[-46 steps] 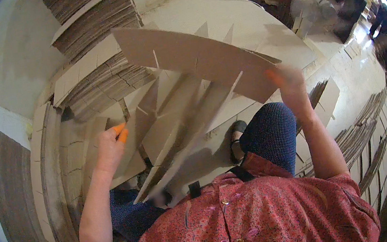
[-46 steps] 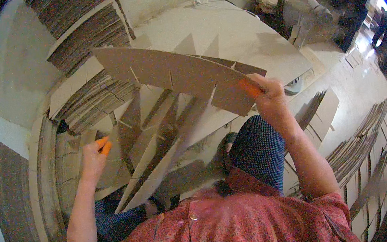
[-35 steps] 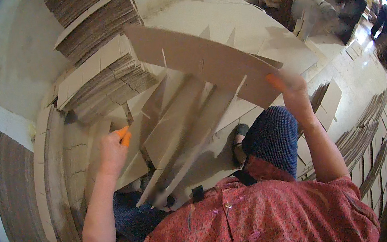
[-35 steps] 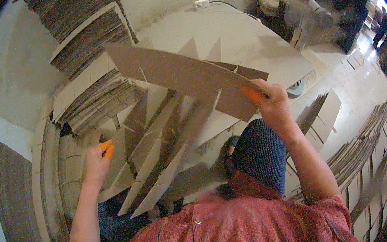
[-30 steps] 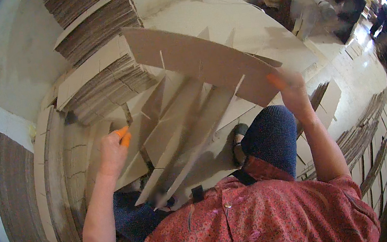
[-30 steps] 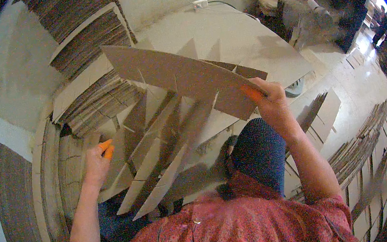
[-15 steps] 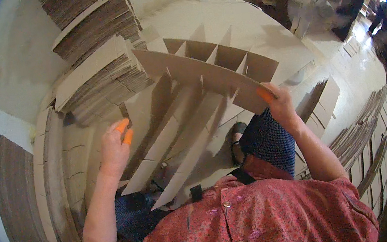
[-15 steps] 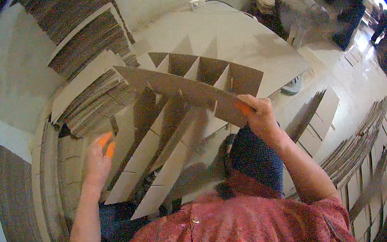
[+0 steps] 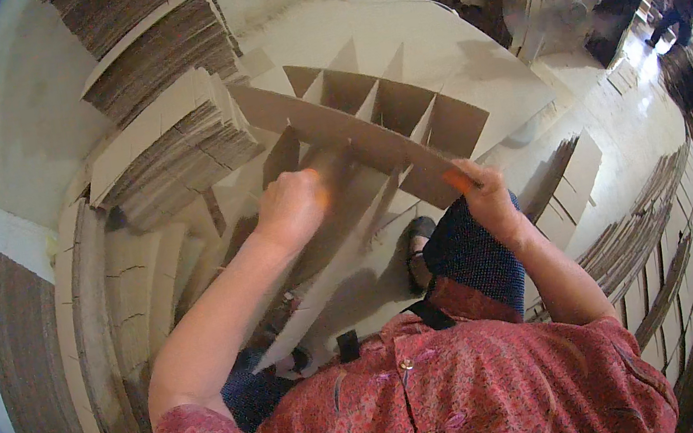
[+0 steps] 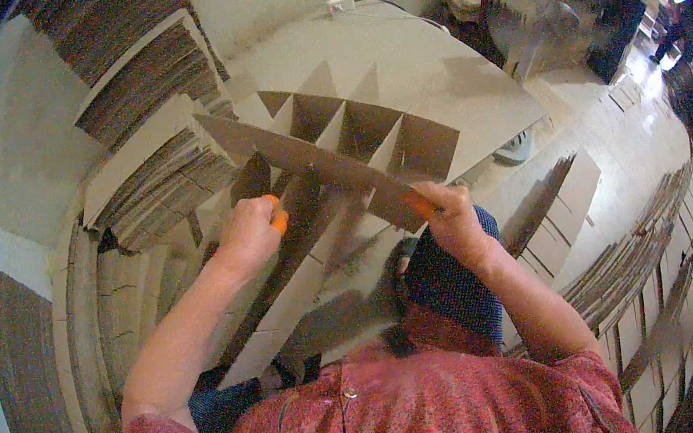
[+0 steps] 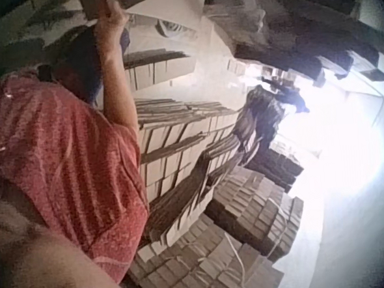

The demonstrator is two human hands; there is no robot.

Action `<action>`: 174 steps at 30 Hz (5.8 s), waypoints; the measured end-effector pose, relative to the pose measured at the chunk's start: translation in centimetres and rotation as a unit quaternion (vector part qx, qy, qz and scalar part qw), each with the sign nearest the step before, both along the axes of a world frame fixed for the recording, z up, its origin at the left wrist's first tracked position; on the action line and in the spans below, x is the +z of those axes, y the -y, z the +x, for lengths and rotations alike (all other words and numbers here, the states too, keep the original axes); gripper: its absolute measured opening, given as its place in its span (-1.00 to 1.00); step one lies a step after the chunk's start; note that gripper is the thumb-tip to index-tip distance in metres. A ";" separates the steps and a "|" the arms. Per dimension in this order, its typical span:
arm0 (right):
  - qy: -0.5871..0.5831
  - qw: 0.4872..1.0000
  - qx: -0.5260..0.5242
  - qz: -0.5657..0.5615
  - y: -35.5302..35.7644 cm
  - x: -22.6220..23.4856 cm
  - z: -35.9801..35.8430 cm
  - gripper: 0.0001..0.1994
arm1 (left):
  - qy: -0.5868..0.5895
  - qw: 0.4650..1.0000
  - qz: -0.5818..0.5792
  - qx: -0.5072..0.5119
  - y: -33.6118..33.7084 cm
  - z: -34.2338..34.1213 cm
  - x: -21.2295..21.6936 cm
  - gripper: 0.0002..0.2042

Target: The person sits on the floor and repeatedly folds flat cardboard sheets along pre-scored lines to form multi-compartment dividers. They place each completed divider onto a growing stack beside them.

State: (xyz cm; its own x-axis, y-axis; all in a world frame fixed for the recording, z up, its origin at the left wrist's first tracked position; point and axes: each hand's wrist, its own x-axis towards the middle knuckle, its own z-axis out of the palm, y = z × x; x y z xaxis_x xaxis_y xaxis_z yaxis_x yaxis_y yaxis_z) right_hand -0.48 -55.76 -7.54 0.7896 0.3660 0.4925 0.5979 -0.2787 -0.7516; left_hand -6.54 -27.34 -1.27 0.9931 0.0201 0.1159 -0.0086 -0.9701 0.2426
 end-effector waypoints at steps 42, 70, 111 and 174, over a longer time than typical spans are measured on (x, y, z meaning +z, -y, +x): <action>0.108 0.972 0.082 -0.190 -5.7 3.1 5.8 -0.48 | 0.256 0.918 0.254 0.168 -23.6 8.8 0.8 -0.64; -0.036 0.999 -0.010 0.005 -7.1 7.7 -3.3 -0.83 | 0.214 0.886 -0.409 0.037 -17.1 4.4 4.1 -0.66; -0.019 0.947 0.151 -0.283 -7.1 8.9 -2.5 -0.39 | 0.174 0.979 0.042 0.095 -10.8 -1.6 1.6 -0.74; -0.067 0.993 0.031 -0.087 -10.1 3.3 -4.8 -0.88 | 0.192 0.844 -0.494 0.079 -21.1 -1.5 -1.7 -0.71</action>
